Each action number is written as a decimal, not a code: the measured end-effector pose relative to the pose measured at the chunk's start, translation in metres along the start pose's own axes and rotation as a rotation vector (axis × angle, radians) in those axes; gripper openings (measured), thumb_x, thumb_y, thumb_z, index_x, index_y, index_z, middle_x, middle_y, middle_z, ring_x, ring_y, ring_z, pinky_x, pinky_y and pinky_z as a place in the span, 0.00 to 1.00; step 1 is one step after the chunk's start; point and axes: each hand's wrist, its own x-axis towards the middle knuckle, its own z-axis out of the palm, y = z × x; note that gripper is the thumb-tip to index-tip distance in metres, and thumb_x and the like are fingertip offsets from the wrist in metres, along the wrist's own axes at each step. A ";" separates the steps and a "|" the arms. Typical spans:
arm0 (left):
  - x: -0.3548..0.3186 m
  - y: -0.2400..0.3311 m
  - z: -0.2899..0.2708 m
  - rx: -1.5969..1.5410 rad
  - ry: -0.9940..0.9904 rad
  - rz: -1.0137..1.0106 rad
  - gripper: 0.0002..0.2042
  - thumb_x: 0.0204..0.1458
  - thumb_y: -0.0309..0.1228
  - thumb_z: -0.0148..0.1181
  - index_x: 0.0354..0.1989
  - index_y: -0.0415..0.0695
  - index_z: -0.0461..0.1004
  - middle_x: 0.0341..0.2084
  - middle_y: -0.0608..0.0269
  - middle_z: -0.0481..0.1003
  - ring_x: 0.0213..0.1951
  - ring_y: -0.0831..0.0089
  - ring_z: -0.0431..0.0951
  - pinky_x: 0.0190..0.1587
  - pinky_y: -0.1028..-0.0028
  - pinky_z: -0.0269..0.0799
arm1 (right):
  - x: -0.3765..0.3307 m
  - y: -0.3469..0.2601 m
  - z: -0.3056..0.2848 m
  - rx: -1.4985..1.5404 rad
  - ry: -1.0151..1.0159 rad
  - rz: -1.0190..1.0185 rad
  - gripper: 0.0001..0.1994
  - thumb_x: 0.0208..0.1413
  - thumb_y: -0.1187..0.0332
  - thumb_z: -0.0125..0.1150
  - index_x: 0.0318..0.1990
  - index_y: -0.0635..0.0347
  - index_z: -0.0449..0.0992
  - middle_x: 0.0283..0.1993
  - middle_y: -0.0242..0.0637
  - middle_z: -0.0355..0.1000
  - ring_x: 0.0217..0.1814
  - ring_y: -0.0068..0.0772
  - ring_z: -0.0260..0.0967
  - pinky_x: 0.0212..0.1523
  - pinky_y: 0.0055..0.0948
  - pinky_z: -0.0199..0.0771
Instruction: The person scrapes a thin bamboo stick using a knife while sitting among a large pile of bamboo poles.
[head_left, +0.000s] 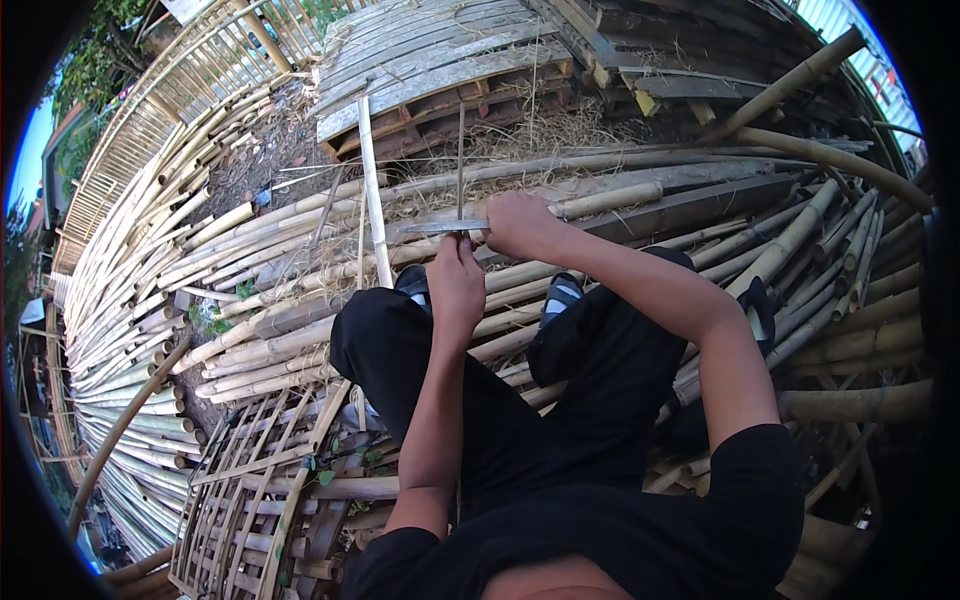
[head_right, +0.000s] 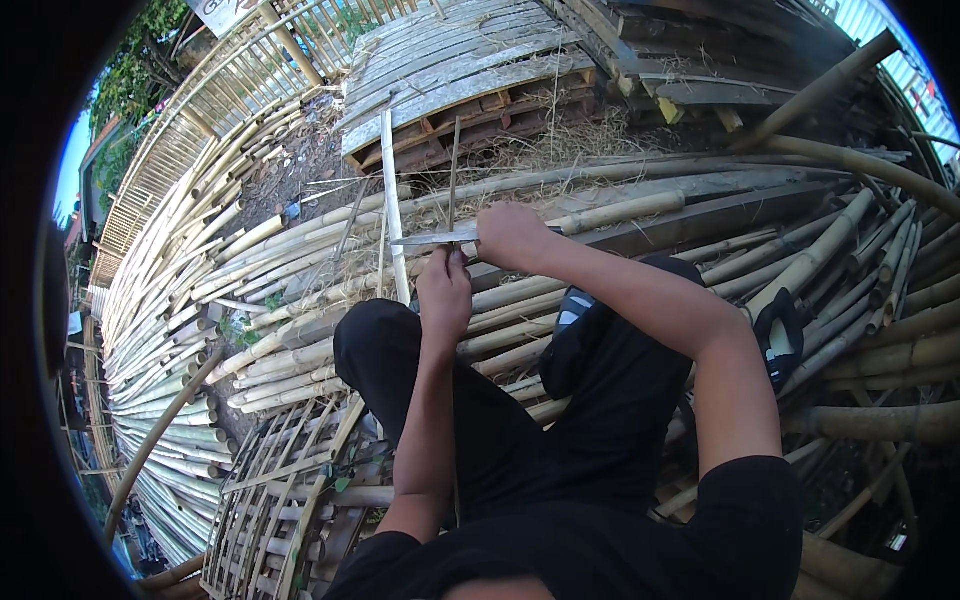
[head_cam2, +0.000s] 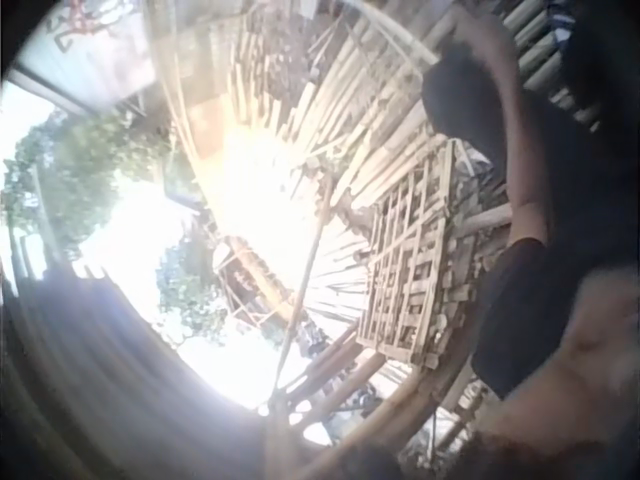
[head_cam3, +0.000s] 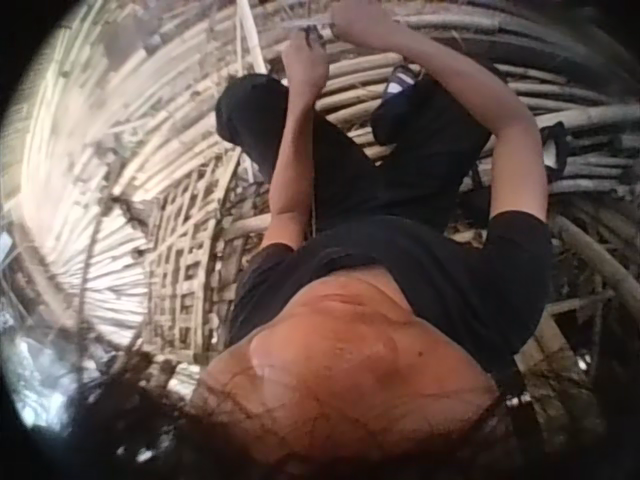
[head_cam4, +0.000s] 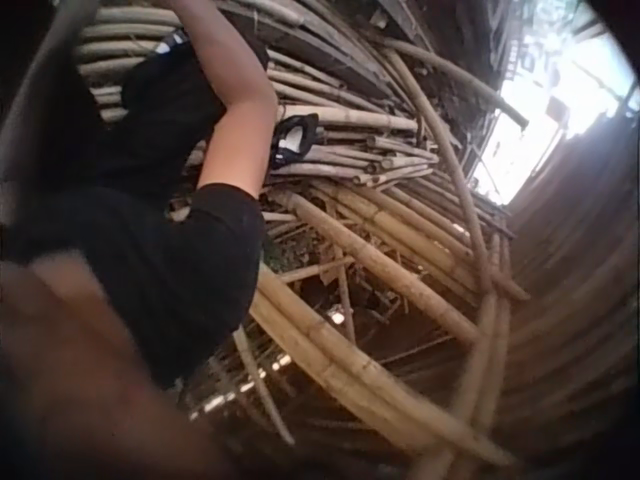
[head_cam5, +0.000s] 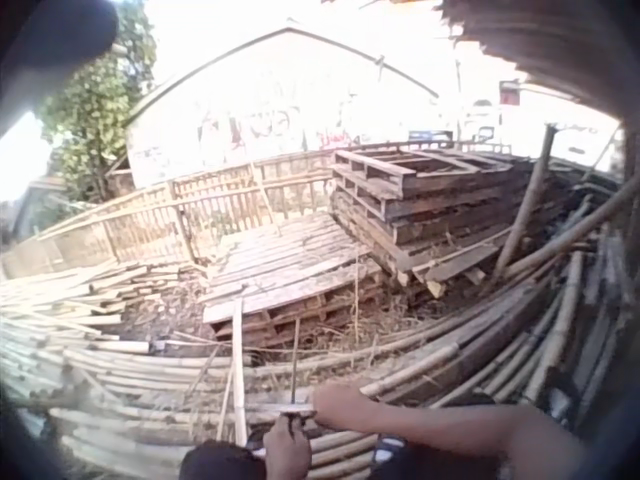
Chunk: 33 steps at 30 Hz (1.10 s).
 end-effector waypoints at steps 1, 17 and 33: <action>0.000 0.001 0.001 0.050 0.014 0.022 0.11 0.60 0.29 0.44 0.37 0.33 0.69 0.23 0.41 0.74 0.28 0.45 0.74 0.30 0.56 0.66 | -0.001 0.000 0.002 -0.001 0.036 -0.021 0.12 0.43 0.65 0.56 0.29 0.67 0.78 0.31 0.55 0.74 0.37 0.54 0.75 0.40 0.44 0.76; -0.026 0.006 -0.003 0.071 0.003 0.035 0.12 0.62 0.31 0.42 0.32 0.34 0.67 0.20 0.38 0.71 0.28 0.40 0.72 0.29 0.51 0.63 | 0.045 0.090 -0.051 0.091 0.241 0.541 0.15 0.50 0.62 0.55 0.35 0.68 0.78 0.35 0.54 0.76 0.40 0.54 0.75 0.43 0.43 0.75; -0.020 0.001 -0.003 -0.008 0.051 0.059 0.11 0.61 0.29 0.45 0.40 0.34 0.70 0.21 0.40 0.71 0.23 0.45 0.70 0.28 0.61 0.64 | 0.015 0.015 0.012 -0.028 -0.118 0.040 0.11 0.43 0.66 0.55 0.28 0.65 0.79 0.31 0.53 0.75 0.37 0.52 0.75 0.40 0.44 0.76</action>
